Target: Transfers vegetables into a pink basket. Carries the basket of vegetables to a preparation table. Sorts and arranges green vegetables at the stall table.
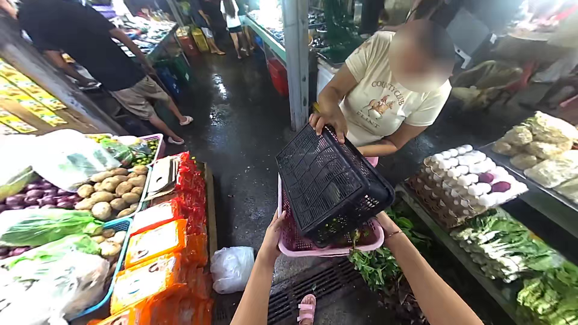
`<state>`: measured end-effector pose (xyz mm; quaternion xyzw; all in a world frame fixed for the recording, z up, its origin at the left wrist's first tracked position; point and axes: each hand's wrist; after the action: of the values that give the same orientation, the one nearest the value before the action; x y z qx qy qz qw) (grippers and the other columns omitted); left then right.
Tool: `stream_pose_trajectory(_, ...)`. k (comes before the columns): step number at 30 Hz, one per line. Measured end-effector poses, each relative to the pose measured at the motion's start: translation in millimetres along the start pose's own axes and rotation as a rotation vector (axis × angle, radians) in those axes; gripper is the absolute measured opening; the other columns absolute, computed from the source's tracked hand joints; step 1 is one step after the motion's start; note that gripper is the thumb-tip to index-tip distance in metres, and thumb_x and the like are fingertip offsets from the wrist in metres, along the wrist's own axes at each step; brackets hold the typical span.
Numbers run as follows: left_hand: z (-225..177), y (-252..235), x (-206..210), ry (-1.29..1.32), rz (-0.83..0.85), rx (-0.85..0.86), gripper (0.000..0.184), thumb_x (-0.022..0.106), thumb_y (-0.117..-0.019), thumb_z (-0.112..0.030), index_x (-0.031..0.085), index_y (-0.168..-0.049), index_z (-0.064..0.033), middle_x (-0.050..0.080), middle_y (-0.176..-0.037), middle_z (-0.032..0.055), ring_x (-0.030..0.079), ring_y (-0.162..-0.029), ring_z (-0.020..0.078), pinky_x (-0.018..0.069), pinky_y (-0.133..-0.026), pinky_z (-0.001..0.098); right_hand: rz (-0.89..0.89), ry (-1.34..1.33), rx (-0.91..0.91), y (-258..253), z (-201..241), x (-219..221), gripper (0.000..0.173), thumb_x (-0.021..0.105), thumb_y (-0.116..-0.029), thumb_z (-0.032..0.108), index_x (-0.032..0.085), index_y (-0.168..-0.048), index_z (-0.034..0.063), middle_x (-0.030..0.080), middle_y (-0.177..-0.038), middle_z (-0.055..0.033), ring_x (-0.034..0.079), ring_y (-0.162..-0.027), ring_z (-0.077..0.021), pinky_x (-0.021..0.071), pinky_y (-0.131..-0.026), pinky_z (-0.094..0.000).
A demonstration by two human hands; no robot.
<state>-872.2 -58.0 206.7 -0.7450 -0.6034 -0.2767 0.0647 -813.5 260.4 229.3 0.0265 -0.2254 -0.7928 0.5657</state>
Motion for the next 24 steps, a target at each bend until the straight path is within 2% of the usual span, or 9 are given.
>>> stream_pose_trajectory(2, 0, 1, 0, 0.0, 0.003, 0.011, 0.05, 0.028, -0.1133, -0.029, 0.019, -0.161, -0.0155, 0.061, -0.137, 0.0092, 0.066, -0.114, 0.0133, 0.0567, -0.095, 0.034, 0.02, 0.041, -0.01, -3, 1, 1, 0.029, 0.04, -0.1078, 0.024, 0.055, -0.127, 0.0085, 0.067, -0.097, -0.0048, 0.067, -0.083, -0.0116, 0.0574, -0.068, -0.0312)
stream_pose_trajectory(4, 4, 3, -1, -0.019, -0.017, 0.007, 0.051, 0.027, -0.1133, -0.032, 0.021, -0.161, -0.0152, 0.063, -0.134, 0.01, 0.067, -0.112, 0.014, 0.0575, -0.093, 0.0347, 0.092, 0.078, -0.013, -10, -1, -4, 0.044, 0.044, -0.1004, 0.021, 0.046, -0.143, 0.0104, 0.066, -0.106, -0.0048, 0.066, -0.089, -0.0109, 0.0573, -0.073, -0.0316)
stream_pose_trajectory(7, 19, 8, -9, -0.038, -0.052, -0.025, 0.052, 0.03, -0.1126, -0.03, 0.02, -0.161, -0.0154, 0.062, -0.134, 0.0119, 0.067, -0.111, 0.0157, 0.0576, -0.092, 0.0361, 0.107, 0.125, 0.008, -6, -3, -2, 0.051, 0.043, -0.1018, 0.019, 0.038, -0.152, 0.0107, 0.063, -0.115, -0.0063, 0.063, -0.095, -0.0106, 0.0554, -0.076, -0.0306)
stream_pose_trajectory(9, 28, 11, -13, -0.029, -0.06, -0.034, 0.052, 0.033, -0.1118, -0.026, 0.019, -0.161, -0.0153, 0.063, -0.131, 0.0119, 0.068, -0.108, 0.0155, 0.0591, -0.09, 0.0356, 0.104, 0.128, 0.029, -5, -7, -3, 0.053, 0.045, -0.1007, 0.019, 0.037, -0.152, 0.0109, 0.062, -0.117, -0.0083, 0.063, -0.096, -0.0126, 0.0551, -0.076, -0.0321)
stream_pose_trajectory(10, 33, 13, -14, -0.023, -0.065, -0.041, 0.054, 0.035, -0.1111, -0.023, 0.018, -0.161, -0.0157, 0.063, -0.132, 0.0119, 0.068, -0.108, 0.0153, 0.0593, -0.089, 0.0355, 0.114, 0.124, 0.034, -5, -11, -6, 0.057, 0.047, -0.0972, 0.017, 0.037, -0.152, 0.011, 0.062, -0.119, -0.0085, 0.063, -0.097, -0.0124, 0.0556, -0.077, -0.0316)
stream_pose_trajectory(14, 39, 16, -16, -0.018, -0.057, -0.042, 0.059, 0.041, -0.1077, -0.013, 0.018, -0.162, -0.0147, 0.061, -0.136, 0.0116, 0.068, -0.109, 0.0145, 0.0592, -0.09, 0.0351, 0.129, 0.105, 0.028, -5, -23, -14, 0.068, 0.052, -0.0914, 0.013, 0.031, -0.157, 0.0112, 0.059, -0.133, -0.0096, 0.063, -0.107, -0.0106, 0.0552, -0.084, -0.0292)
stream_pose_trajectory(16, 39, 14, -21, -0.046, -0.03, -0.028, 0.059, 0.041, -0.1063, -0.01, 0.018, -0.161, -0.0117, 0.06, -0.136, 0.0115, 0.068, -0.109, 0.0131, 0.0592, -0.091, 0.0338, 0.113, 0.102, 0.032, -3, -30, -14, 0.07, 0.051, -0.0909, 0.013, 0.03, -0.158, 0.0107, 0.058, -0.134, -0.0103, 0.062, -0.108, -0.0112, 0.055, -0.085, -0.0296)
stream_pose_trajectory(18, 40, 12, -29, -0.099, -0.023, -0.035, 0.063, 0.043, -0.1033, -0.008, 0.017, -0.161, -0.0091, 0.056, -0.14, 0.0123, 0.066, -0.112, 0.0119, 0.0573, -0.093, 0.032, 0.082, 0.085, 0.052, 1, -41, -10, 0.069, 0.051, -0.0903, 0.012, 0.031, -0.156, 0.0114, 0.06, -0.127, -0.0097, 0.064, -0.101, -0.0114, 0.0564, -0.078, -0.0299)
stream_pose_trajectory(24, 53, -10, -61, -0.23, 0.032, -0.098, 0.076, 0.048, -0.0926, -0.004, 0.015, -0.161, -0.0085, 0.055, -0.142, 0.0107, 0.065, -0.112, 0.0091, 0.0577, -0.092, 0.0295, 0.001, 0.008, 0.036, -1, -87, -9, 0.077, 0.056, -0.0841, 0.004, 0.032, -0.157, 0.0062, 0.055, -0.141, -0.0134, 0.06, -0.116, -0.0123, 0.0532, -0.091, -0.03)
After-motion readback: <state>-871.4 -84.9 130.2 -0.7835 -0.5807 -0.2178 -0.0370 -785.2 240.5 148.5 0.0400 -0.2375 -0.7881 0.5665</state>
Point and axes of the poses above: each hand's wrist, its own y-axis away from the middle knuckle, its own x-axis out of the palm, z = x × y
